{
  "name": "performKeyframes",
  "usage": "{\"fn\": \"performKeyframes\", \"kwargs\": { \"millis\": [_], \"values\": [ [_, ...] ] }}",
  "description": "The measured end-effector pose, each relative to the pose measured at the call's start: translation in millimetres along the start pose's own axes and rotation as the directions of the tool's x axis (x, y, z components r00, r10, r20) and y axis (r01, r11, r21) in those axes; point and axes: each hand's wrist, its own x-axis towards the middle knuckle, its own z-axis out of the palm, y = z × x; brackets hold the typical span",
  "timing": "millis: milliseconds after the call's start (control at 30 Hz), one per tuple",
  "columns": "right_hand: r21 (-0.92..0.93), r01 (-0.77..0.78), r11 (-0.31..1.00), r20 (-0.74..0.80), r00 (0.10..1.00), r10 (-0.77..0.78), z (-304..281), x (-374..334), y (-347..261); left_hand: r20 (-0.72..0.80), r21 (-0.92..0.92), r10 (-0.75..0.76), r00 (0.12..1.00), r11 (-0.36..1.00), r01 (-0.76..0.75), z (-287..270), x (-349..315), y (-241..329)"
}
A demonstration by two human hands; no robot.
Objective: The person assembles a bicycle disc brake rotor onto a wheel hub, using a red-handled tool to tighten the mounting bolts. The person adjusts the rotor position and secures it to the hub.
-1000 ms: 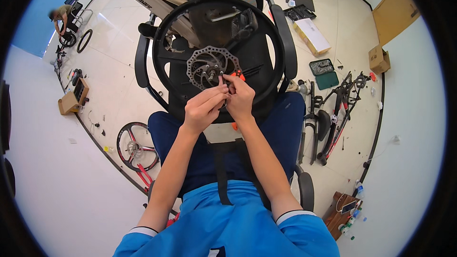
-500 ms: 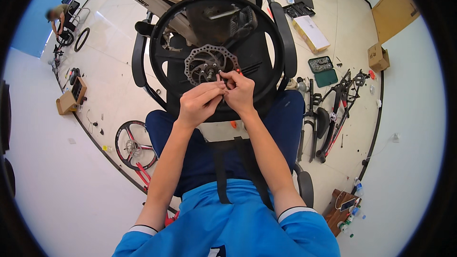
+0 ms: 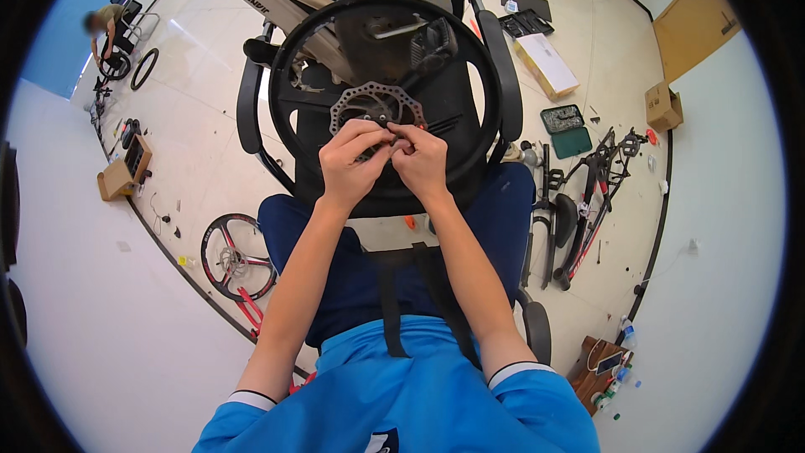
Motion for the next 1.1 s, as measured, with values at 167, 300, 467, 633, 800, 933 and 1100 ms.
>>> {"fn": "performKeyframes", "kwargs": {
  "millis": [167,300,467,633,800,933,1100],
  "values": [
    [-0.021,-0.008,1.0,-0.013,1.0,0.008,1.8,-0.7,7.2,-0.019,-0.014,-0.008,1.0,1.0,0.008,6.8,-7.3,-0.2],
    [-0.095,0.039,0.995,-0.025,0.999,-0.041,0.8,-1.5,13.9,0.04,0.009,-0.014,0.999,1.0,0.014,6.6,-10.5,-0.5],
    [-0.124,0.183,0.975,-0.048,0.981,-0.19,2.6,2.6,4.2,0.049,0.085,0.04,0.998,0.995,-0.044,1.2,-11.4,2.0],
    [-0.18,0.229,0.957,0.109,0.971,-0.212,-8.3,7.7,10.3,-0.044,0.052,-0.009,0.999,0.999,0.011,-2.9,-8.9,16.5],
    [-0.224,0.351,0.909,0.277,0.917,-0.286,-21.9,18.4,5.3,-0.096,0.056,-0.173,0.98,0.982,0.179,-11.0,-16.6,36.5],
    [-0.2,0.442,0.874,0.277,0.882,-0.383,-28.4,25.5,8.4,-0.16,0.076,-0.286,0.945,0.951,0.3,-17.0,-44.8,45.6],
    [-0.084,0.103,0.991,0.226,0.971,-0.081,-39.6,21.8,-7.1,-0.219,-0.09,-0.465,0.858,0.885,0.457,-18.4,-72.8,43.7]
  ]
}}
